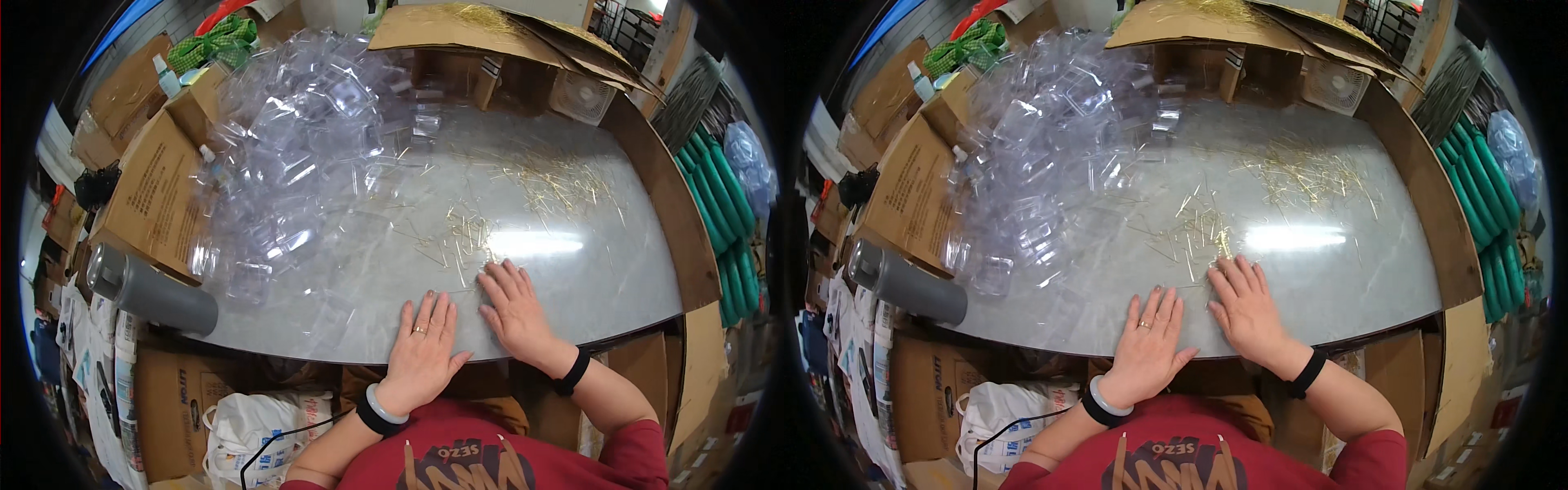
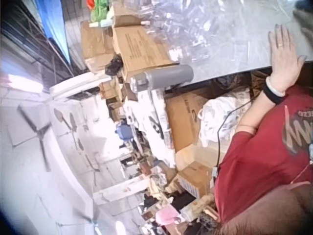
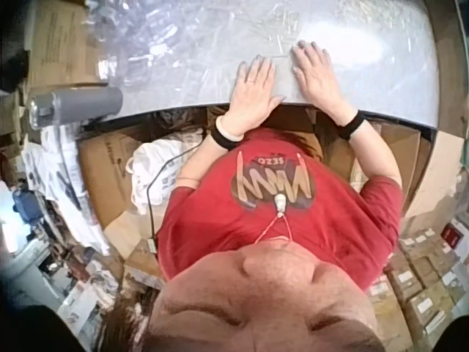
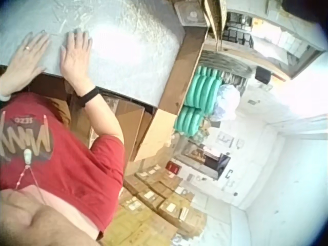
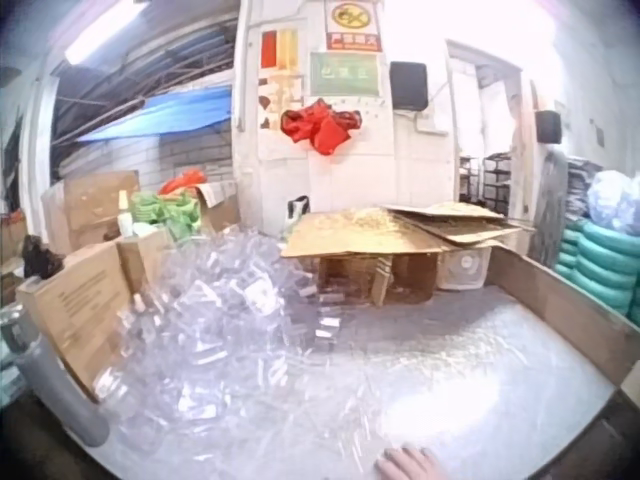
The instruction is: Gathering small gold metal pins, placing them into small clear plastic bags, and organizing the bags into a shipping box.
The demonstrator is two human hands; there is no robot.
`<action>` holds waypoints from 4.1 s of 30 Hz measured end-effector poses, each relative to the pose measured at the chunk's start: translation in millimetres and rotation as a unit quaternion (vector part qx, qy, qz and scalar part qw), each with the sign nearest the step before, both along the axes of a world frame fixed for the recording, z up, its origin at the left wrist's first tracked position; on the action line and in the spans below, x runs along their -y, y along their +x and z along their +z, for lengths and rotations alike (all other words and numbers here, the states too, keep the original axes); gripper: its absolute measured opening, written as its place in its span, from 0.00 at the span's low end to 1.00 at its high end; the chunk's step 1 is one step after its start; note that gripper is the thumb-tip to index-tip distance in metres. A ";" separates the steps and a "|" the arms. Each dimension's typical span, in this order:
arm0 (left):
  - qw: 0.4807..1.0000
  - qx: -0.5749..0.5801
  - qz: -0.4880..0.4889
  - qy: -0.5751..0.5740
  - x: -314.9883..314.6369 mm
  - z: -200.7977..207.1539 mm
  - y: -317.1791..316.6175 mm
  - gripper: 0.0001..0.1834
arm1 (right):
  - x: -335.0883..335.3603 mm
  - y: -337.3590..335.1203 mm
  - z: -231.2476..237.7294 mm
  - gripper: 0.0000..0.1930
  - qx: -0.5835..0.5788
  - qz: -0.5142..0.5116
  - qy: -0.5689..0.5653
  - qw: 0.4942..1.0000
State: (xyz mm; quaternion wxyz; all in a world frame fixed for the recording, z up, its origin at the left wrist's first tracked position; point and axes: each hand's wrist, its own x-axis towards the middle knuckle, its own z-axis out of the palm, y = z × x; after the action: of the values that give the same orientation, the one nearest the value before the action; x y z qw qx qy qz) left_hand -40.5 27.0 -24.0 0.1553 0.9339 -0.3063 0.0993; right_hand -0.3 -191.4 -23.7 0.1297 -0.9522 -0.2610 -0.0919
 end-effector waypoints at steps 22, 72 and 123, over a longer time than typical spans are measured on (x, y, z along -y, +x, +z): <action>0.969 -0.111 -0.006 -0.221 -10.5 -2.1 -1.4 0.26 | -20.7 -23.9 3.3 0.23 0.028 -0.099 0.141 0.985; 0.991 -0.007 0.033 -0.130 0.1 -9.7 16.5 0.42 | -6.3 78.5 41.1 0.31 -0.124 -0.003 -0.055 0.991; 0.996 -0.064 -0.027 -0.051 -3.7 0.9 19.8 0.46 | 12.5 -56.4 16.0 0.24 -0.019 0.057 0.155 0.986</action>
State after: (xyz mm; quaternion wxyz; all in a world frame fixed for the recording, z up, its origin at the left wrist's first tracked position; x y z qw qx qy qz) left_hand -20.6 30.7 -23.1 0.2249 0.9205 -0.3154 0.0509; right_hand -56.7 -203.9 -7.7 0.2861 -0.9055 -0.2950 -0.1061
